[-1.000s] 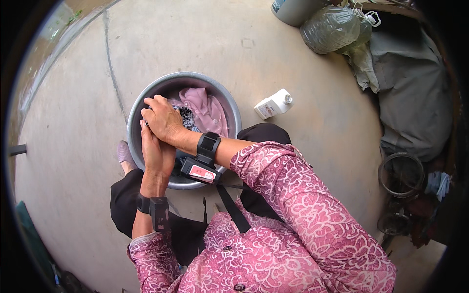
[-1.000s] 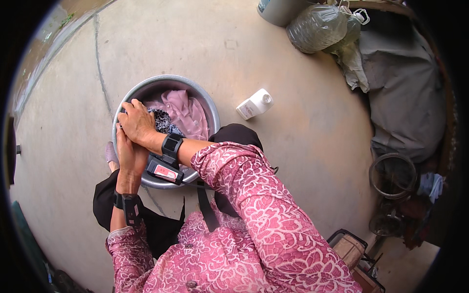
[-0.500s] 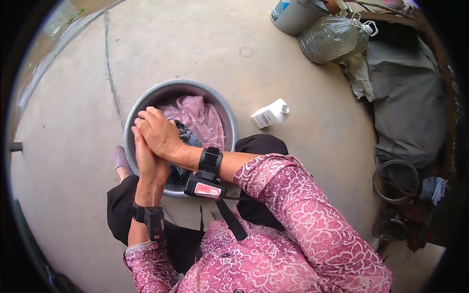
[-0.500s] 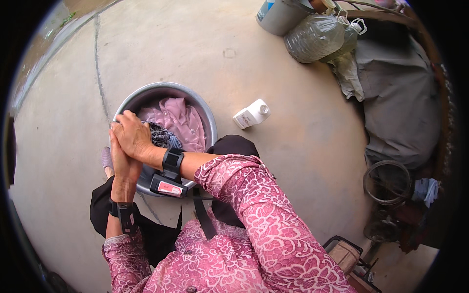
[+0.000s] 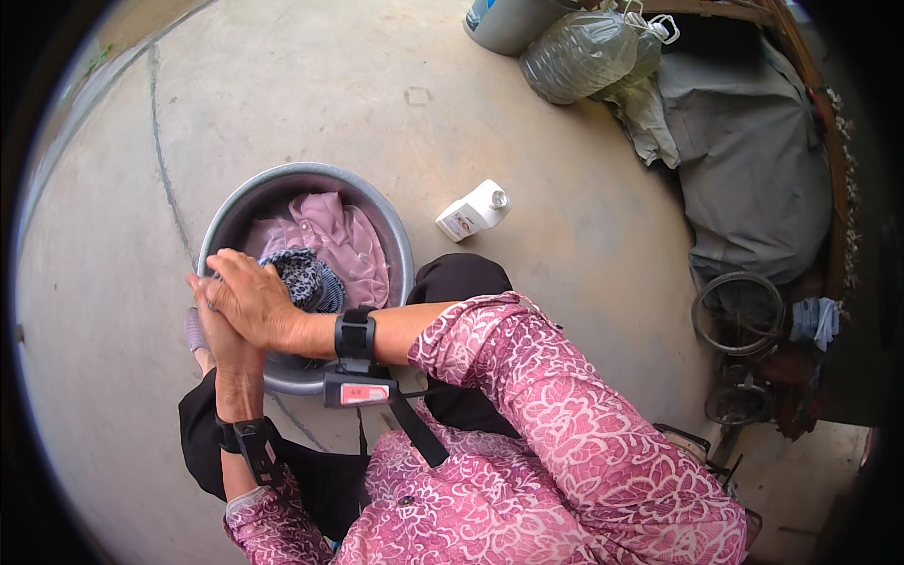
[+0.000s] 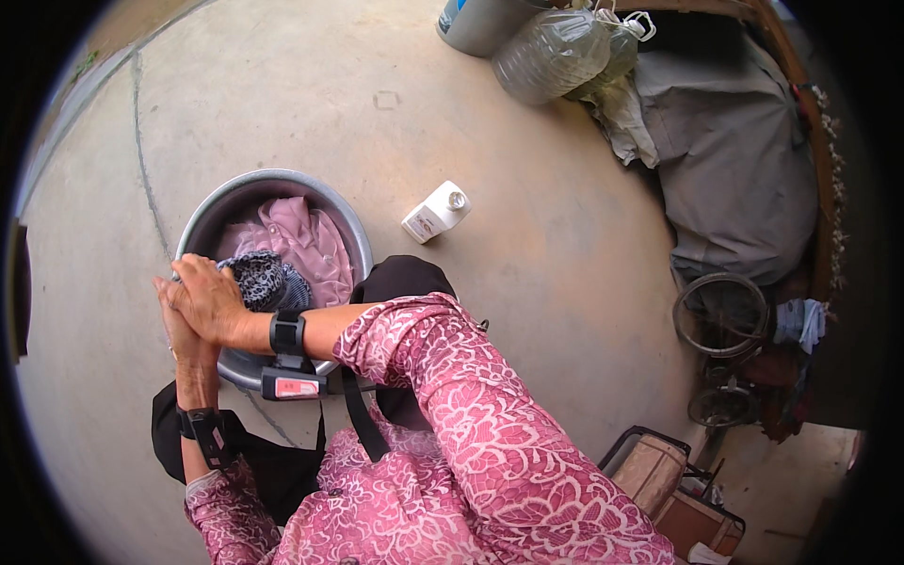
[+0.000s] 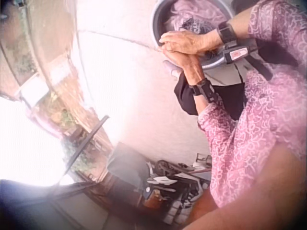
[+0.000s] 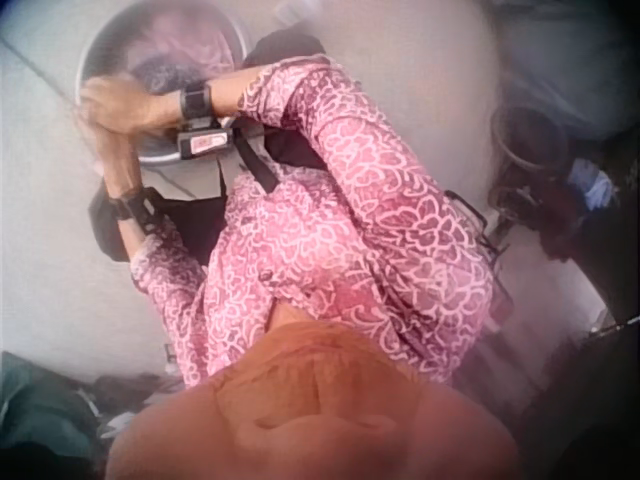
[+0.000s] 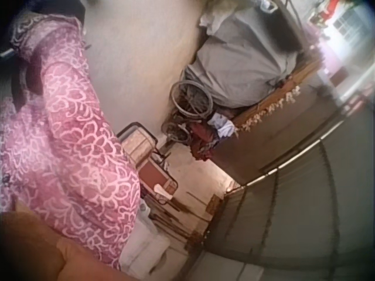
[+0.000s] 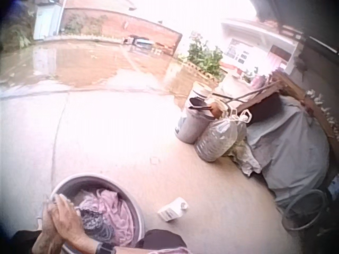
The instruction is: The person wrings and rubs a small striped garment by hand over a basin of water, then sets it aside and picks up another garment to continue washing.
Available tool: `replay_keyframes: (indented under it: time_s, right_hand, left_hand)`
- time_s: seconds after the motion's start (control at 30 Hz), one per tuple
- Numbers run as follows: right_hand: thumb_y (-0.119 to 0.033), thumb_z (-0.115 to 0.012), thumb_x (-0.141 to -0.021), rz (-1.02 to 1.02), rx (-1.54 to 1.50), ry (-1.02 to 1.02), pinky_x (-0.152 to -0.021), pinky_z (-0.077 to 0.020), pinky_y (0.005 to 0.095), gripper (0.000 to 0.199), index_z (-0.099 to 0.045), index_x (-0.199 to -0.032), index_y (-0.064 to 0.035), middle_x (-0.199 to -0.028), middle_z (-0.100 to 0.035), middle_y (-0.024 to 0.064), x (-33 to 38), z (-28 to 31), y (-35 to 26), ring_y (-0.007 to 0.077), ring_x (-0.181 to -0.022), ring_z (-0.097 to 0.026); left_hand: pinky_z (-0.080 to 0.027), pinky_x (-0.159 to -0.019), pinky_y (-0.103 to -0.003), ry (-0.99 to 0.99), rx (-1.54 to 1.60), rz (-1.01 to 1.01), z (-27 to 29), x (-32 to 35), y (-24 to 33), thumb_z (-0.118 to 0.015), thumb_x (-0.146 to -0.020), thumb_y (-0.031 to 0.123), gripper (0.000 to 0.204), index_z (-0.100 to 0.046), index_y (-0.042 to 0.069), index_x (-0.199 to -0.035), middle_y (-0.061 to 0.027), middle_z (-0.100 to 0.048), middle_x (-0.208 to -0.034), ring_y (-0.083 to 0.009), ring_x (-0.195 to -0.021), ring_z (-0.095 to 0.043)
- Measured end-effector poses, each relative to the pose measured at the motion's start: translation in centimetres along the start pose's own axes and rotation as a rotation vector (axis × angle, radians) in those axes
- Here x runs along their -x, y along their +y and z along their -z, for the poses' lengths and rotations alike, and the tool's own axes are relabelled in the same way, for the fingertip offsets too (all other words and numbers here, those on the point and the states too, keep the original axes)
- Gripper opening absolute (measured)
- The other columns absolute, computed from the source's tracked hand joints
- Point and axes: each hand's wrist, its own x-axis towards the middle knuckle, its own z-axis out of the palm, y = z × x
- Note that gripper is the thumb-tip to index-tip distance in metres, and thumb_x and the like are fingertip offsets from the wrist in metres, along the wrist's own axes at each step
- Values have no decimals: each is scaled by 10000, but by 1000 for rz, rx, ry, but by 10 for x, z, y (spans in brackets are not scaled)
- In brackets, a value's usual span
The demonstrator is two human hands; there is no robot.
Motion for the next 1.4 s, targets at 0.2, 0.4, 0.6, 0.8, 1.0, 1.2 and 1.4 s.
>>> replay_keyframes:
  time_s: [0.2, 0.4, 0.6, 0.8, 1.0, 1.2, 1.4]
  right_hand:
    - [-418, -447, -850, 173, -14, -16, -888, -323, 441, 598, -361, -1285, -16, -1290, -393, 204, 29, -9, -21, 336, -1200, -381]
    - [-307, -322, -950, -38, 324, 11, -901, -365, 340, 406, -416, -1194, 2, -1239, -447, 139, -8, -2, 7, 273, -1129, -452]
    - [-437, -418, -870, 243, 19, 22, -927, -318, 425, 616, -326, -1313, -20, -1286, -391, 211, 39, -11, -28, 343, -1225, -363]
    - [-415, -384, -904, -211, 21, -19, -954, -347, 398, 541, -465, -1183, 42, -1242, -467, 203, -24, 23, -5, 342, -1149, -448]
    - [-427, -408, -894, 167, -4, -41, -944, -309, 411, 598, -336, -1309, -1, -1288, -409, 213, 31, -5, -25, 334, -1205, -396]
    - [-352, -389, -905, 3, -8, 168, -913, -367, 428, 452, -502, -1134, 21, -1196, -489, 220, -28, 23, 10, 365, -1108, -461]
    - [-394, -407, -906, 223, -11, -35, -959, -339, 415, 551, -384, -1245, 40, -1243, -442, 257, 28, -12, -21, 387, -1176, -417]
  left_hand:
    - [-256, -1053, -393, 59, -135, -216, -4, 1, 18, -310, -919, 550, 684, -271, 41, -1374, -159, -343, -1374, -253, -1296, -300]
    - [-338, -992, -339, 14, -60, -15, -20, 9, -14, -247, -938, 535, 611, -395, 52, -1281, -86, -464, -1254, -222, -1164, -442]
    - [-224, -1074, -362, 101, -139, -281, -5, -7, 28, -242, -905, 596, 724, -238, 58, -1390, -159, -243, -1437, -247, -1350, -197]
    - [-335, -1012, -355, -105, -3, -12, -31, 17, -17, -203, -962, 481, 571, -354, 54, -1310, -96, -438, -1283, -231, -1190, -424]
    - [-333, -996, -310, 129, -144, -238, -16, 2, 16, -281, -914, 580, 673, -366, 23, -1282, -117, -408, -1294, -194, -1210, -393]
    - [-363, -971, -317, -128, -31, -72, -47, 20, -20, -253, -945, 521, 585, -409, 54, -1260, -95, -471, -1230, -201, -1153, -443]
    - [-272, -1046, -350, 116, -145, -269, -7, 2, 23, -259, -891, 622, 784, -193, 27, -1398, -177, -260, -1410, -236, -1332, -223]
